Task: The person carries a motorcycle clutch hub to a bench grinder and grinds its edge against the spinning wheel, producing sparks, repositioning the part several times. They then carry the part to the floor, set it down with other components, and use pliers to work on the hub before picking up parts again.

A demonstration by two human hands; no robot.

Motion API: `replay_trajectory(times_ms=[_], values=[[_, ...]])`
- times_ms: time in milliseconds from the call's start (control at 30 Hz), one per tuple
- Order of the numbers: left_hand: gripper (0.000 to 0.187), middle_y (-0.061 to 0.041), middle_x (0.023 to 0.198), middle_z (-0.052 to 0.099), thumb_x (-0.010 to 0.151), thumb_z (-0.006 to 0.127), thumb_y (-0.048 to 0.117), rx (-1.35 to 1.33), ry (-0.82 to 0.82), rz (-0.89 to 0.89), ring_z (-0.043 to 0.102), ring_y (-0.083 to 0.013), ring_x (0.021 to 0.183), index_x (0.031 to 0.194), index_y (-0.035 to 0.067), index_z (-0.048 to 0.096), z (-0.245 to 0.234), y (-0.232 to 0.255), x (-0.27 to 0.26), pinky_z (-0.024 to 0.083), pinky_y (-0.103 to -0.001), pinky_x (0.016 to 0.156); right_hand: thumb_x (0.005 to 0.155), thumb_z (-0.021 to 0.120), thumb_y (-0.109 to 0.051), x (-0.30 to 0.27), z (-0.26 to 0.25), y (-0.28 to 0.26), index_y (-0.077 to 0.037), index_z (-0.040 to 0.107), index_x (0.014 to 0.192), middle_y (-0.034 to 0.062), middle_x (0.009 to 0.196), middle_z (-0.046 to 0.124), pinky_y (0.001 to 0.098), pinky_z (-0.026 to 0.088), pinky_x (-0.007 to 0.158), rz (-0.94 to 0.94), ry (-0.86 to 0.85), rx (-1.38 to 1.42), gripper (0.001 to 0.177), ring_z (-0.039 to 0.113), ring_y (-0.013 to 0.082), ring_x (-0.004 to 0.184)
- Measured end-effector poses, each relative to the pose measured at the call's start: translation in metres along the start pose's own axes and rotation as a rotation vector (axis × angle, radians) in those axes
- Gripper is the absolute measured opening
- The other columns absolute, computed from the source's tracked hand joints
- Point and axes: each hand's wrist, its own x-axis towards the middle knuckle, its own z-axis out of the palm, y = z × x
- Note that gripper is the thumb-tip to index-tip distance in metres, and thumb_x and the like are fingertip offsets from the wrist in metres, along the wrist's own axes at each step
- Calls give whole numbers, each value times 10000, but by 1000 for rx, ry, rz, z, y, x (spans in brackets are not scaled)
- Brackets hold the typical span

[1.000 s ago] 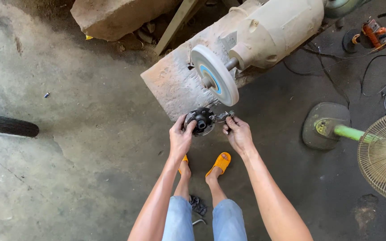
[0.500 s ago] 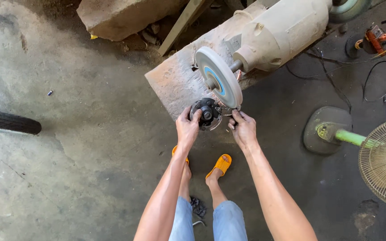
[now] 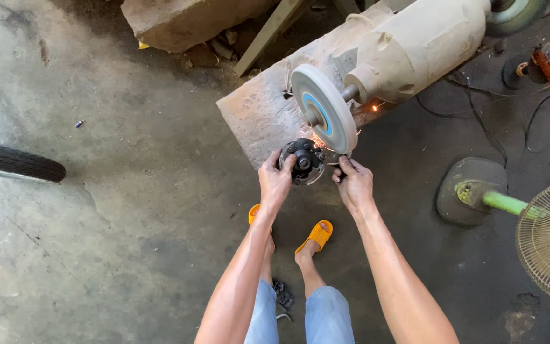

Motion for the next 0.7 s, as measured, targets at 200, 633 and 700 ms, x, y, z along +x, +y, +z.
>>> replay_trajectory(times_ms=[200, 633, 700], values=[[265, -201, 980, 759, 880, 752, 220, 8, -34, 45, 727, -324, 982, 1118, 103, 763, -24, 0, -14, 565, -462, 841, 1008, 668, -60, -14, -13, 12, 5, 670, 951, 95, 823, 591, 239, 437, 565, -3, -21, -86, 85, 525, 152, 667], [329, -74, 883, 742, 841, 777, 39, -306, -134, -169, 645, -117, 814, 1163, 106, 780, -38, -21, -93, 601, -272, 689, 876, 781, -29, -89, -26, -25, -26, 789, 1074, 122, 749, 714, 230, 481, 475, -387, -124, -648, 198, 576, 114, 531], [306, -79, 864, 727, 845, 773, 52, -229, -176, -124, 621, -127, 813, 1147, 97, 780, -34, -22, -99, 586, -299, 710, 865, 801, -52, -92, -24, -29, -66, 812, 1046, 100, 847, 744, 269, 537, 635, -442, -220, -709, 182, 667, 153, 702]])
